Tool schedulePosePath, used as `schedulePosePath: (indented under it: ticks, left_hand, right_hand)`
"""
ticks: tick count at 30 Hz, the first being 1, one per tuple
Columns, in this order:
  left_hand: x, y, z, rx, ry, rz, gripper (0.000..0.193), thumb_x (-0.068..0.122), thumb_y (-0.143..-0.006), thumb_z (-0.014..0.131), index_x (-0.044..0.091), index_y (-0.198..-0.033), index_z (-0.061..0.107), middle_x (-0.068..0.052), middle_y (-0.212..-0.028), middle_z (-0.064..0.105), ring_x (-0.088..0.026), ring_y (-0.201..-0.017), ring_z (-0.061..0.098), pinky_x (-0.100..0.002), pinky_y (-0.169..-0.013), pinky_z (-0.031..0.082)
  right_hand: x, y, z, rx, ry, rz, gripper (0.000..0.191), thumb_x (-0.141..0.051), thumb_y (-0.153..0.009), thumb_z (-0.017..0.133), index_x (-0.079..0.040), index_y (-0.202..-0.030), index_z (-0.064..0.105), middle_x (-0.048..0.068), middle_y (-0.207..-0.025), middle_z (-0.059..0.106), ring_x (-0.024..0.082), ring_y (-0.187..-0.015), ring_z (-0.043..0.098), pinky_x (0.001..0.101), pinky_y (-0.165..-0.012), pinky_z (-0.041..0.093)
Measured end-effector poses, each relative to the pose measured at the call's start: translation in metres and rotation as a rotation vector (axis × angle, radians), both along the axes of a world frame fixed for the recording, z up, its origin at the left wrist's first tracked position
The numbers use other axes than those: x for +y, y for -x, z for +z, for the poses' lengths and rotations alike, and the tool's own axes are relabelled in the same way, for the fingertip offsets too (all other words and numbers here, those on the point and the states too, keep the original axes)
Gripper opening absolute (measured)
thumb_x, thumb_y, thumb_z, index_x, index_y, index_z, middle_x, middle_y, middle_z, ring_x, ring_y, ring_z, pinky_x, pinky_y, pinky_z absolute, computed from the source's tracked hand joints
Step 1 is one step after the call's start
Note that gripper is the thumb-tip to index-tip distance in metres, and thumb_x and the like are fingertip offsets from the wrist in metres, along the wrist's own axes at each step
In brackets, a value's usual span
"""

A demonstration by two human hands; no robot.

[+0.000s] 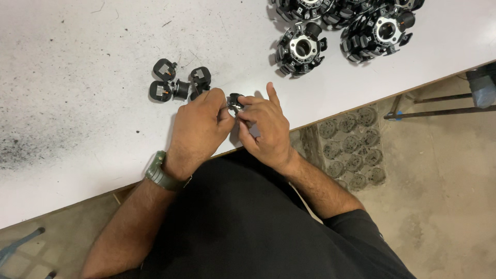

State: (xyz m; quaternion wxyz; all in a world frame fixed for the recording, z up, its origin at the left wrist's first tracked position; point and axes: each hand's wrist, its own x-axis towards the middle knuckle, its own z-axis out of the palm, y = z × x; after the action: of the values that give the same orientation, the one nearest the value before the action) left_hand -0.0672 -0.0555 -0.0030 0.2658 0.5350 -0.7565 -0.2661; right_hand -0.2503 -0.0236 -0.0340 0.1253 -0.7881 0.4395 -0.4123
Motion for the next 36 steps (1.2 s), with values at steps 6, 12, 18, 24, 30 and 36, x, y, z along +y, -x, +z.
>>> schedulePosePath:
  ticks: [6, 12, 18, 24, 30, 36]
  left_hand:
    - [0.002, -0.002, -0.002, 0.131, -0.116, 0.011, 0.011, 0.01, -0.088, 0.067, 0.006, -0.086, 0.058, -0.007, -0.078, 0.067, -0.023, -0.062, 0.067, -0.038, -0.052, 0.052]
    - [0.003, -0.004, -0.005, 0.178, -0.141, 0.039, 0.01, 0.008, -0.087, 0.068, 0.006, -0.084, 0.058, -0.005, -0.078, 0.068, -0.019, -0.061, 0.067, -0.034, -0.052, 0.052]
    - [0.002, -0.004, -0.012, 0.186, -0.07, -0.013, 0.009, 0.004, -0.088, 0.067, 0.007, -0.084, 0.059, -0.006, -0.077, 0.066, -0.017, -0.062, 0.066, -0.032, -0.05, 0.051]
    - [0.021, -0.018, 0.005, 0.223, 0.163, 0.004, 0.013, 0.01, -0.097, 0.073, 0.003, -0.096, 0.062, -0.009, -0.092, 0.068, -0.014, -0.07, 0.068, -0.027, -0.058, 0.054]
    - [0.023, -0.053, 0.014, -0.274, 0.039, 0.235, 0.044, 0.041, -0.089, 0.084, 0.001, -0.101, 0.07, -0.011, -0.082, 0.069, -0.024, -0.061, 0.066, -0.041, -0.048, 0.051]
    - [0.005, -0.031, 0.009, -0.235, 0.101, 0.263, 0.061, 0.05, -0.084, 0.086, 0.0, -0.113, 0.068, -0.013, -0.082, 0.069, -0.03, -0.066, 0.068, -0.042, -0.053, 0.053]
  right_hand:
    - [0.0, 0.0, -0.001, 0.027, -0.008, 0.026, 0.026, 0.005, -0.086, 0.077, -0.006, -0.106, 0.064, 0.007, -0.099, 0.069, 0.028, -0.12, 0.07, 0.061, -0.129, 0.023]
    - [0.001, -0.001, -0.002, 0.015, -0.026, 0.005, 0.026, 0.006, -0.086, 0.078, -0.006, -0.105, 0.065, 0.007, -0.099, 0.07, 0.026, -0.121, 0.07, 0.0602, -0.13, 0.026]
    - [-0.001, -0.002, -0.006, 0.059, 0.019, -0.011, 0.024, 0.005, -0.089, 0.08, -0.006, -0.103, 0.066, 0.007, -0.102, 0.071, 0.023, -0.118, 0.07, 0.0598, -0.13, 0.026]
    - [-0.006, 0.007, -0.004, 0.107, 0.007, -0.026, 0.019, 0.004, -0.092, 0.077, -0.006, -0.103, 0.064, 0.008, -0.103, 0.069, 0.025, -0.118, 0.069, 0.0593, -0.131, 0.023]
    - [-0.004, 0.01, 0.0, 0.054, 0.03, -0.085, 0.026, 0.005, -0.085, 0.069, -0.009, -0.107, 0.07, 0.007, -0.097, 0.058, 0.028, -0.119, 0.061, 0.0578, -0.132, 0.012]
    - [0.004, -0.007, 0.012, 0.102, -0.026, -0.044, 0.028, 0.002, -0.082, 0.068, -0.011, -0.106, 0.075, 0.005, -0.096, 0.056, 0.029, -0.119, 0.058, 0.0594, -0.13, 0.014]
